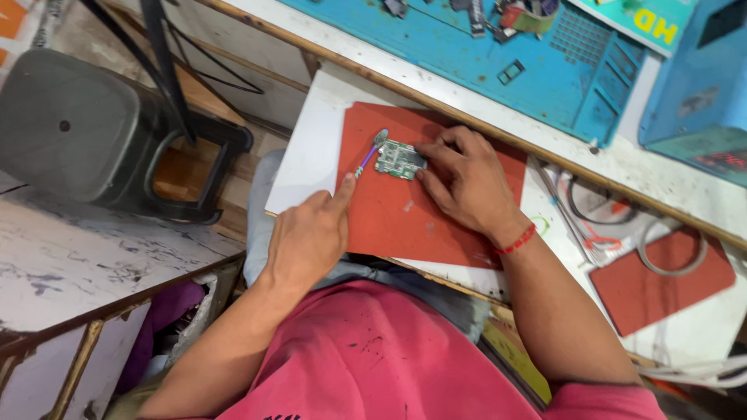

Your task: The person cleans a small green circuit board using a purple toothbrush. They scrub the surface of the board repeatedly while holding it steady on a red mat. The person occasionally flips the board to clean different sides.

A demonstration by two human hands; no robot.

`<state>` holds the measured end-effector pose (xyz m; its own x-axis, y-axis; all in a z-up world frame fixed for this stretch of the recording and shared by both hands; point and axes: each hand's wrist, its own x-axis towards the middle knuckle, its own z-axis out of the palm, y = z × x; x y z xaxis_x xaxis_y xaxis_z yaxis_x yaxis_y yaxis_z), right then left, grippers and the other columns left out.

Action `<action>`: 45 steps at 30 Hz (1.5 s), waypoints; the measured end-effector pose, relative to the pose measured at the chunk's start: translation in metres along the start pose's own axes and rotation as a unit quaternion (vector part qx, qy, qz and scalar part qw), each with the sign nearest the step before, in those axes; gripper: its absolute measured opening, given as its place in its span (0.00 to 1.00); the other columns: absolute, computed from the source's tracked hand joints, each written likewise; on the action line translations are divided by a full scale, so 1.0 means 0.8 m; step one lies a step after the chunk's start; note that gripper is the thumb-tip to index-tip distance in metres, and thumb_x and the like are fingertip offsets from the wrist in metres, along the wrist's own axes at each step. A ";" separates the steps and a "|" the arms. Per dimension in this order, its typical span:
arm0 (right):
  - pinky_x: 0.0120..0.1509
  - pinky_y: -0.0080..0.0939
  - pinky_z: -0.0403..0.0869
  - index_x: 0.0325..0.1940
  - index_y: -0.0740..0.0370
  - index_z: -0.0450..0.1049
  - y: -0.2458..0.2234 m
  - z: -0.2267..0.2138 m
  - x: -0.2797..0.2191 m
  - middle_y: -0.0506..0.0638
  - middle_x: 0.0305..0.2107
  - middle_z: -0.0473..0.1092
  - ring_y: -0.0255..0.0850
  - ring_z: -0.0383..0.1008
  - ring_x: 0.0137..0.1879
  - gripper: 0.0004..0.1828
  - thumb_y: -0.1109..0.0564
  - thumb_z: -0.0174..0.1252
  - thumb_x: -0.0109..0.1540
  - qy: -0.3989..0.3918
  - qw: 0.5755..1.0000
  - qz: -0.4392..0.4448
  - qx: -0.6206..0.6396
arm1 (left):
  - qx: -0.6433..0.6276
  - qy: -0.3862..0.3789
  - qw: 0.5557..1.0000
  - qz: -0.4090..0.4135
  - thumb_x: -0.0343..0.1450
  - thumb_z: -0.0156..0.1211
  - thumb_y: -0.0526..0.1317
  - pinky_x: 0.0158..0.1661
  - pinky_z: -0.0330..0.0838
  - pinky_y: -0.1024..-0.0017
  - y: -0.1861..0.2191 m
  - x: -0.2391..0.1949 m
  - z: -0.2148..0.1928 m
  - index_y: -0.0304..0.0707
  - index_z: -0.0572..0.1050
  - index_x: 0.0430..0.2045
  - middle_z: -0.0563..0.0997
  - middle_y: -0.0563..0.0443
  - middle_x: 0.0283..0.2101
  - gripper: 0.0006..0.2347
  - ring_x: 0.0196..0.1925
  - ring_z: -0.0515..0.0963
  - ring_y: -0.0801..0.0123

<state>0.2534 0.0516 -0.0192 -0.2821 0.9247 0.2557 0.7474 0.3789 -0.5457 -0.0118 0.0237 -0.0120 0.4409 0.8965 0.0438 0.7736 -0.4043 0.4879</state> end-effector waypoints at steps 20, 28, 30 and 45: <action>0.56 0.51 0.70 0.53 0.61 0.79 0.003 -0.006 0.008 0.54 0.43 0.70 0.52 0.71 0.50 0.20 0.55 0.65 0.58 -0.005 1.000 0.007 0.016 | -0.046 0.038 0.998 0.000 0.70 0.57 0.32 0.27 0.73 0.52 -0.014 0.004 -0.015 0.40 0.77 0.56 0.76 0.43 0.25 0.18 0.25 0.79 0.46; 0.56 0.52 0.71 0.52 0.60 0.80 0.006 0.001 0.009 0.55 0.44 0.70 0.53 0.71 0.50 0.19 0.55 0.66 0.58 0.010 1.000 0.003 -0.008 | 0.034 0.025 0.999 0.001 0.67 0.57 0.32 0.24 0.73 0.51 0.008 0.015 0.004 0.35 0.75 0.58 0.77 0.39 0.27 0.21 0.23 0.78 0.42; 0.56 0.53 0.71 0.53 0.60 0.80 0.003 0.002 0.001 0.55 0.44 0.71 0.53 0.71 0.50 0.19 0.55 0.66 0.58 -0.003 1.000 0.005 -0.011 | 0.057 -0.010 0.998 0.011 0.67 0.55 0.30 0.24 0.74 0.53 0.012 0.005 0.009 0.31 0.72 0.60 0.77 0.38 0.29 0.23 0.22 0.79 0.45; 0.56 0.52 0.71 0.52 0.60 0.80 0.002 0.004 0.004 0.55 0.42 0.70 0.53 0.71 0.49 0.18 0.56 0.66 0.58 0.009 1.000 0.010 -0.004 | 0.054 -0.003 0.998 0.039 0.69 0.55 0.33 0.22 0.74 0.53 -0.002 -0.004 0.012 0.34 0.74 0.57 0.78 0.40 0.27 0.19 0.20 0.78 0.45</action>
<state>0.2520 0.0551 -0.0215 -0.2561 0.9314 0.2589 0.7579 0.3597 -0.5442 -0.0105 0.0197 -0.0213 0.5034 0.8610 0.0724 0.7819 -0.4896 0.3860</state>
